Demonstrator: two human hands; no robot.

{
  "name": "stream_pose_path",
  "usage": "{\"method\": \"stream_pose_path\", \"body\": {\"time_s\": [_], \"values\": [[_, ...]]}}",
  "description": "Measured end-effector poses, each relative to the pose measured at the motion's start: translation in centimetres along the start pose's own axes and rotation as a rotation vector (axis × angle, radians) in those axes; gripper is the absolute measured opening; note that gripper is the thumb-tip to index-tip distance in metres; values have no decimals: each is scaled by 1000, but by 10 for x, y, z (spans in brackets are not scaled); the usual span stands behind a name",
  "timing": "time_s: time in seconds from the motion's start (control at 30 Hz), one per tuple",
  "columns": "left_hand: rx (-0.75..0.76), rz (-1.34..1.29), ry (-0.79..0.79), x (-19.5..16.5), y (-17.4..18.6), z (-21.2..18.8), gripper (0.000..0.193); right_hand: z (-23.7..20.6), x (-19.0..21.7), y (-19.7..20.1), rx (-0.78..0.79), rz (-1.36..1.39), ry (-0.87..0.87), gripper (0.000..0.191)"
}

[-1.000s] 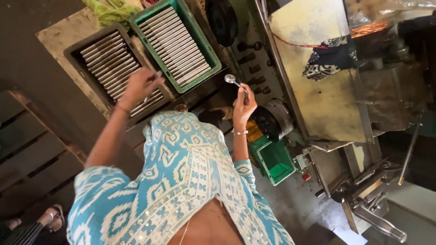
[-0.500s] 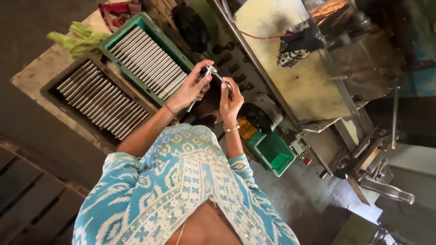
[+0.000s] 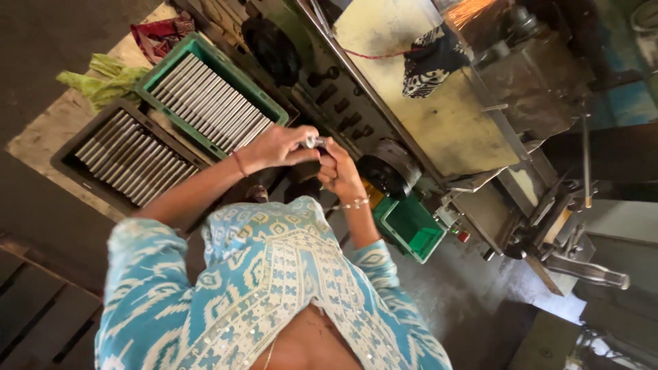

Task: The person repeatedly picks cylindrical metal rods from a green crate, inserts each rod into a grinding machine, and operates a lever to process the rod. After each cycle, the rod is returned to the crate. The task continues in a repetitive loop throughout the clip.

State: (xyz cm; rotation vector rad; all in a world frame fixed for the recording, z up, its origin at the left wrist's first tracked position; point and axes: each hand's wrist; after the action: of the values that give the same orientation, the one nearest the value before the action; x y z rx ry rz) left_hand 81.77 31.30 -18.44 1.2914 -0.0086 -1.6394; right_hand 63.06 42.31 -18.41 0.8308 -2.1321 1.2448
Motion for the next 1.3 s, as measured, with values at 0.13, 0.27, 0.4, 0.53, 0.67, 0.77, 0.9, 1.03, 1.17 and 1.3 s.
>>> {"method": "stream_pose_path", "body": {"time_s": [0.13, 0.27, 0.4, 0.53, 0.67, 0.77, 0.9, 1.03, 1.17, 1.3], "values": [[-39, -3, -37, -2, 16, 5, 36, 7, 6, 11, 80, 137, -199, 40], [-236, -270, 119, -23, 15, 26, 29, 11, 9, 0, 70, 20, 156, 50], [23, -1030, 952, -32, 26, 44, 24, 5, 28, -3, 140, -991, 956, 39], [233, -1120, 1102, -36, 27, 48, 20, 8, 45, -1, 387, -1551, 1588, 29], [-68, -991, 714, -54, 3, 45, 23, 10, 48, -2, 159, -1344, 1598, 37], [-168, -867, 551, -69, -9, 43, 24, 6, 56, 4, 141, -1409, 1660, 44], [-172, -812, 590, -86, -10, 47, 24, -5, 65, 20, 179, -1405, 1671, 47], [-108, -747, 571, -96, -7, 52, 23, -14, 63, 22, 127, -1429, 1690, 46], [-102, -729, 452, -103, -5, 52, 23, -39, 60, 3, 6, -1317, 1607, 47], [18, -1028, 420, -99, 4, 58, 18, -75, 84, -19, 238, -1284, 1116, 36]]}}
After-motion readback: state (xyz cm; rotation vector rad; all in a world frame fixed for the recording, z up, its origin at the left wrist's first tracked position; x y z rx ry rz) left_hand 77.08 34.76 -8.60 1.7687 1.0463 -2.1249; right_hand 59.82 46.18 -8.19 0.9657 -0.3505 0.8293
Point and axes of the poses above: each hand's wrist, its own z-axis towards the middle knuckle, its own y-axis out of the back of the hand, x = y × z, and after that the axes turned 11 degrees about y, right-handed
